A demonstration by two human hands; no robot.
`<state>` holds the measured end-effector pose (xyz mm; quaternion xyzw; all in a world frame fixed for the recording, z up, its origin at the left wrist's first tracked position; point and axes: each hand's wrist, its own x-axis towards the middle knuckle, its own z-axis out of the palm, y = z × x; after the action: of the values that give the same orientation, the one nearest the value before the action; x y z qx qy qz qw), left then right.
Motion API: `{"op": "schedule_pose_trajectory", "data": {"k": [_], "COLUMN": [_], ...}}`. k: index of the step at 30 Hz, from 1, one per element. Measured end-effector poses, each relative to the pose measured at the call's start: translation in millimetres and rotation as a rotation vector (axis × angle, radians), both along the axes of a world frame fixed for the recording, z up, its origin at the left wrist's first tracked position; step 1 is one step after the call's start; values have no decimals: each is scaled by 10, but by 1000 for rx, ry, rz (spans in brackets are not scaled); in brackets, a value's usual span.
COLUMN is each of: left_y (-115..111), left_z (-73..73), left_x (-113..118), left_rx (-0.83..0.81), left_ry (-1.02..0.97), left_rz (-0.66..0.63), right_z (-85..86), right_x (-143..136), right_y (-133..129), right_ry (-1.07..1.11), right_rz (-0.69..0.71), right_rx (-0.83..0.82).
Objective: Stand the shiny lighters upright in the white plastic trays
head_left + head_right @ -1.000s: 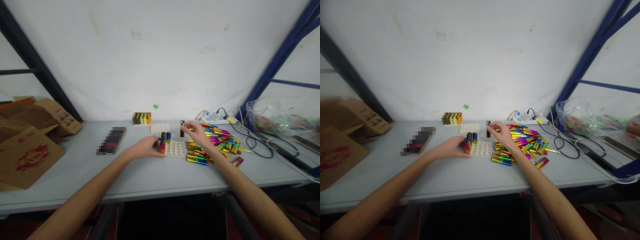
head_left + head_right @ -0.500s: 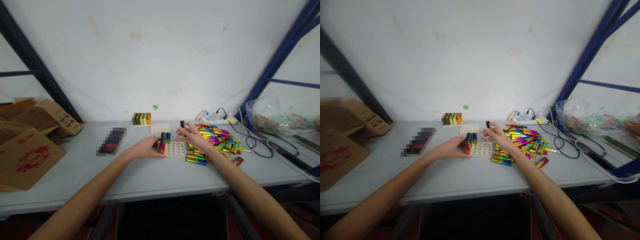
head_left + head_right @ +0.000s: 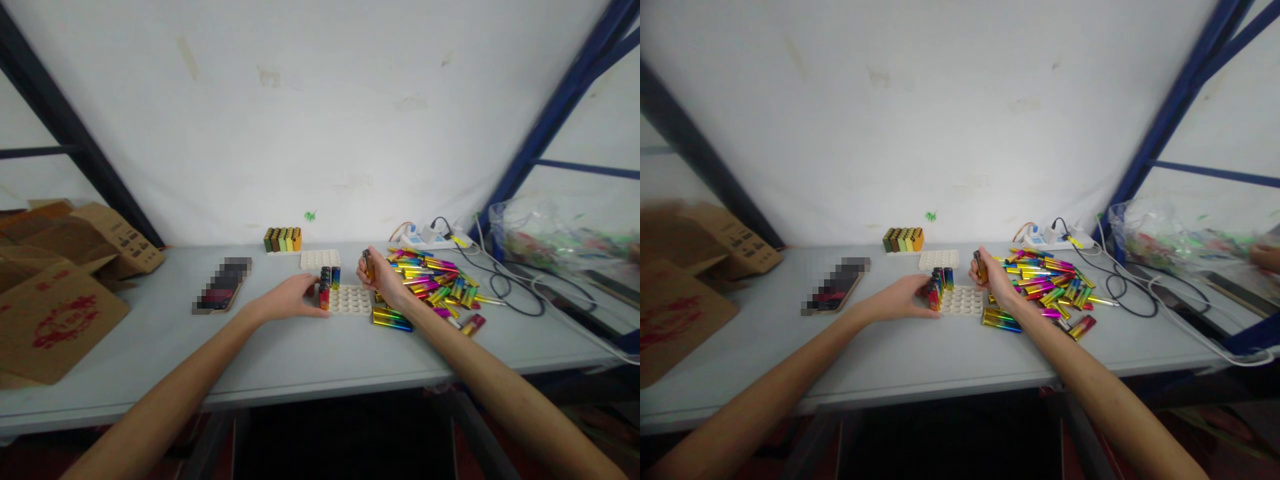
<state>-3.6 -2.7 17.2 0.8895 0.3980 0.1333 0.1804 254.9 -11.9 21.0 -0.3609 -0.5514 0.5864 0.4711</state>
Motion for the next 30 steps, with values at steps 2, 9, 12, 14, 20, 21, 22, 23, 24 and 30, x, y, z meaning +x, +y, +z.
{"op": "schedule_pose_trajectory", "data": {"k": [2, 9, 12, 14, 20, 21, 22, 23, 24, 30], "left_y": [0, -4, 0, 2, 3, 1, -1, -3, -6, 4], "left_z": [-1, 12, 11, 8, 0, 2, 6, 11, 17, 9], "left_x": [2, 7, 9, 9, 1, 0, -1, 0, 0, 1], "left_rx": [2, -7, 0, 10, 14, 15, 15, 14, 12, 12], "left_ry": [0, -3, 9, 13, 4, 3, 4, 7, 9, 22], "left_rz": [-3, -2, 6, 5, -11, -12, -13, -13, -13, -19], "right_z": [-19, -76, -84, -93, -109, -108, -106, -106, -108, -109], "right_x": [-2, -47, -60, -58, -34, -35, -36, -39, -42, -39], "right_y": [11, 21, 2, -12, -38, -35, -29, -22, -12, 3], "right_ry": [-36, -74, -55, -55, -116, -109, -95, -76, -56, -99], "right_rz": [0, 42, 54, 29, -64, -65, -59, -48, -33, -35], "right_rx": [41, 54, -16, -54, -40, -47, -53, -50, -38, 136]}}
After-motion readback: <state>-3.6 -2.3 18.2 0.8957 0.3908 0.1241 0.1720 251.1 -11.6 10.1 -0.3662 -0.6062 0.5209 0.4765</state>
